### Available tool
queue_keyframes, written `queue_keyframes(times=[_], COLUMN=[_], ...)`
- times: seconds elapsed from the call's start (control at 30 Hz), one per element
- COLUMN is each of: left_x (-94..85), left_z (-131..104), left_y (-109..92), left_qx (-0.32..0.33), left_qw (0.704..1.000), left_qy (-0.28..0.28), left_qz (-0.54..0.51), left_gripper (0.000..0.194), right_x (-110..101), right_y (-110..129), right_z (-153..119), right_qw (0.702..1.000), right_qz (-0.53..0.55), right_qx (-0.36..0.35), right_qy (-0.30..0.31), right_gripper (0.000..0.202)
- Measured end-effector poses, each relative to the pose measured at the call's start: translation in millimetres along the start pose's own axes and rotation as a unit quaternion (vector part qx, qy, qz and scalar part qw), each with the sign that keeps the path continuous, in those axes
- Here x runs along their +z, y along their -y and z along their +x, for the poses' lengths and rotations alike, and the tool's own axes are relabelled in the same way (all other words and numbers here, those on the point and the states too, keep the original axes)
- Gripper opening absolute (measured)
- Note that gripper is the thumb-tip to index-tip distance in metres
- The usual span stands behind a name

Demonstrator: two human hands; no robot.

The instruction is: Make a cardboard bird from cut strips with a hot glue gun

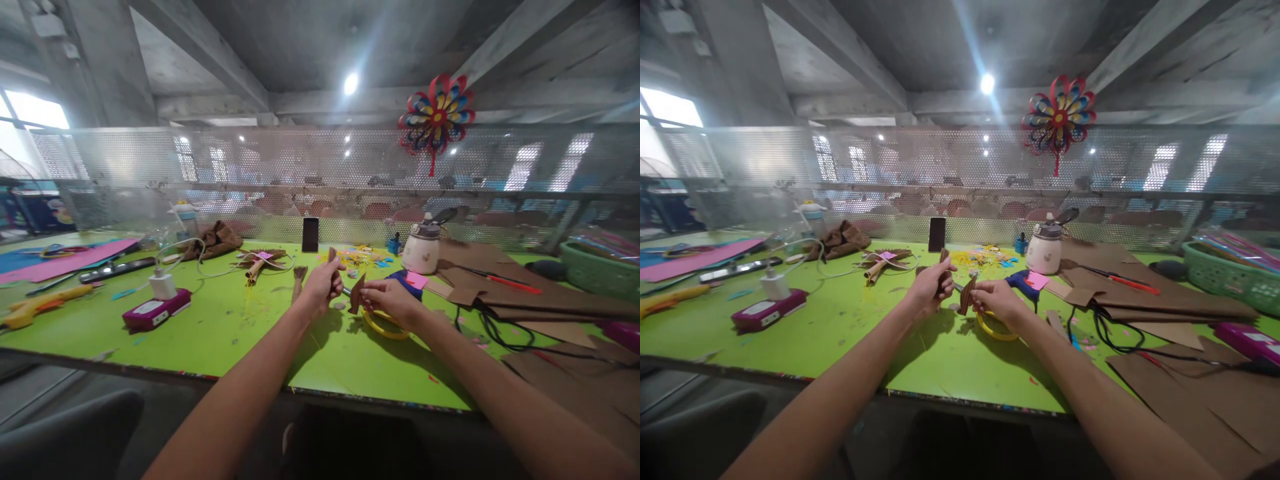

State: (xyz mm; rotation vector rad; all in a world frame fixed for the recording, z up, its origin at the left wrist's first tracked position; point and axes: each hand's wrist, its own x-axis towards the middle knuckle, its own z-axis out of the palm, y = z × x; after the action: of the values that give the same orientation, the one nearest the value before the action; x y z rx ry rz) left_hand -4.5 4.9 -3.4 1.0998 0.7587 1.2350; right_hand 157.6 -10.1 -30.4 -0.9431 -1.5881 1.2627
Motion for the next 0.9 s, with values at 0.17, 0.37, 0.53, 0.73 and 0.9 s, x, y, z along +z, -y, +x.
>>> queue_keyframes(times=[0.17, 0.37, 0.53, 0.73, 0.9], left_x=[0.2, -0.5, -1.8, -1.2, -1.4], left_z=[0, 1, 3, 1, 0], left_y=[0, 0, 1, -2, -3], left_qx=[0.011, 0.014, 0.022, 0.038, 0.040], left_qw=[1.000, 1.000, 1.000, 0.999, 0.999], left_qy=[0.002, 0.011, 0.018, 0.019, 0.022], left_qz=[0.009, 0.004, 0.000, -0.002, -0.005], left_gripper=[0.025, 0.026, 0.027, 0.030, 0.031], right_x=[3, 4, 4, 4, 4], right_y=[3, 2, -1, -6, -10], right_z=[-1, -2, -1, 1, 3], right_qw=[1.000, 0.999, 0.999, 0.998, 0.997], right_qz=[-0.015, -0.045, -0.041, -0.059, -0.052], right_qx=[-0.001, -0.006, -0.004, -0.007, 0.002], right_qy=[-0.001, 0.001, -0.008, -0.023, -0.050], right_gripper=[0.020, 0.018, 0.020, 0.022, 0.023])
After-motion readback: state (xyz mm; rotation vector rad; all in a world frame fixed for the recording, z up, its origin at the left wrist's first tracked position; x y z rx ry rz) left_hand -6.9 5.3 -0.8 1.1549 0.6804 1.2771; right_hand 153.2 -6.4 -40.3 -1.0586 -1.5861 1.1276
